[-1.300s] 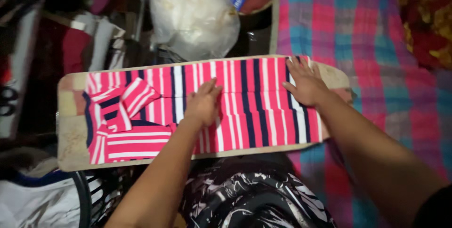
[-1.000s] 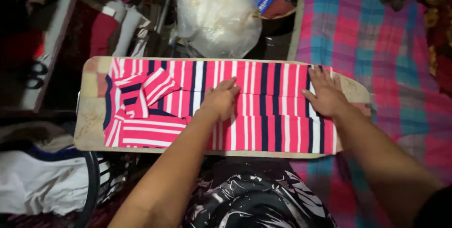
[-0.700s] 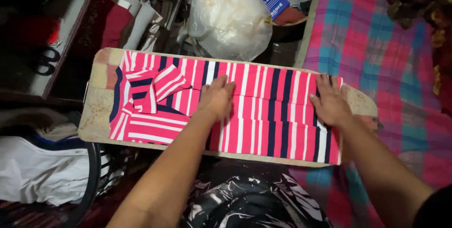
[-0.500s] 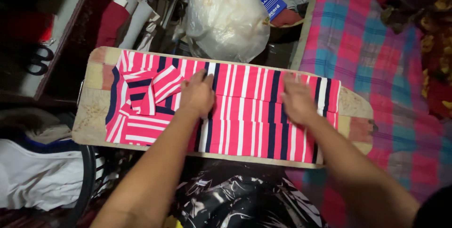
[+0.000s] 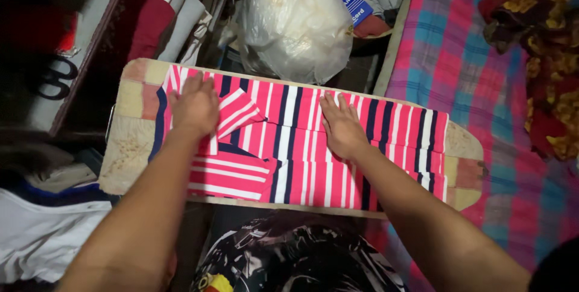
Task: The person folds a striped t-shirt and then a white t-shirt on a board.
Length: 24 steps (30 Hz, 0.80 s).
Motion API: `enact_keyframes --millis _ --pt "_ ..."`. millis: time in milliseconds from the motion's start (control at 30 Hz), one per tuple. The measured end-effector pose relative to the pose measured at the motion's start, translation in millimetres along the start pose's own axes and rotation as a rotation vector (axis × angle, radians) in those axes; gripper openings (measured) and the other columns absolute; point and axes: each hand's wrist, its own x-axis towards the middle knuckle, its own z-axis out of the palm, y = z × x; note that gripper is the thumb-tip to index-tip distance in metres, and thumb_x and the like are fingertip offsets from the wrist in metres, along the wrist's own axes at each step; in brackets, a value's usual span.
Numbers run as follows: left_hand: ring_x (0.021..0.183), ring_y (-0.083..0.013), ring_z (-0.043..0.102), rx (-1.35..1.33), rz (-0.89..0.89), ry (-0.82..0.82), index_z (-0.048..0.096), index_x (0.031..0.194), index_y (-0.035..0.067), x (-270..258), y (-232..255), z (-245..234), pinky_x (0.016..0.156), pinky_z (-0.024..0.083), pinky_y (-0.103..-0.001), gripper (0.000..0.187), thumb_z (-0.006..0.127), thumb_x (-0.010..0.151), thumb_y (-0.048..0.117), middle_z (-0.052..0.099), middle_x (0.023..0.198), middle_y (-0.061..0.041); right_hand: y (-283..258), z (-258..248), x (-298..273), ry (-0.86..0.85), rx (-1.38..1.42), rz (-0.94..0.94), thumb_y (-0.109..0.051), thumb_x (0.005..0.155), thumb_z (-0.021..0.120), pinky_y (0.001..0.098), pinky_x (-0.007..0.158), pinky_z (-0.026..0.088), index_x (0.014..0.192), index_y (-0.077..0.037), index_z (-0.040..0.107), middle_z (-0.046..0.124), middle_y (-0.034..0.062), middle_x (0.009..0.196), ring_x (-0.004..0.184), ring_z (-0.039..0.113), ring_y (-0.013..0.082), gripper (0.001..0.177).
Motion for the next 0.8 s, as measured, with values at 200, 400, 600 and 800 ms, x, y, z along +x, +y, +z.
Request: enact_keyframes --millis 200,400,600,800 --pt "0.152 -0.0286 0.029 0.008 0.064 0.000 0.051 0.148 0.017 9 -47 -12 0.113 0.016 -0.071 0.047 0.047 0.102 0.028 0.036 0.163 -0.007 -28 5 12 0.045 0.021 0.042 -0.020 0.105 0.043 0.0538 0.124 0.013 0.157 -0.006 0.031 0.024 0.0157 0.167 0.155 0.014 0.0408 0.055" --pt "0.154 -0.0311 0.024 -0.013 0.081 0.011 0.048 0.154 0.019 18 -66 -6 0.118 0.013 -0.070 0.057 0.052 0.096 0.020 0.033 0.167 -0.006 -73 19 43 0.004 0.025 -0.016 -0.018 0.103 0.044 0.0537 0.125 0.015 0.157 -0.006 0.032 0.025 0.0155 0.168 0.155 0.016 0.0410 0.057" --pt "0.154 -0.0353 0.021 -0.083 0.073 0.012 0.050 0.153 0.020 21 -86 -24 0.117 0.009 -0.070 0.057 0.052 0.096 0.013 0.031 0.165 -0.013 -70 22 45 0.009 -0.026 -0.006 -0.016 0.103 0.042 0.0543 0.123 0.013 0.158 -0.005 0.026 0.023 0.0173 0.167 0.154 0.016 0.0408 0.058" --pt "0.155 -0.0264 0.034 -0.209 0.116 0.097 0.054 0.152 0.020 14 -40 -19 0.125 0.010 -0.071 0.058 0.054 0.095 0.008 0.042 0.163 -0.007 -79 18 40 -0.008 -0.030 0.018 -0.017 0.104 0.043 0.0545 0.124 0.013 0.160 -0.006 0.024 0.022 0.0164 0.167 0.155 0.015 0.0404 0.060"
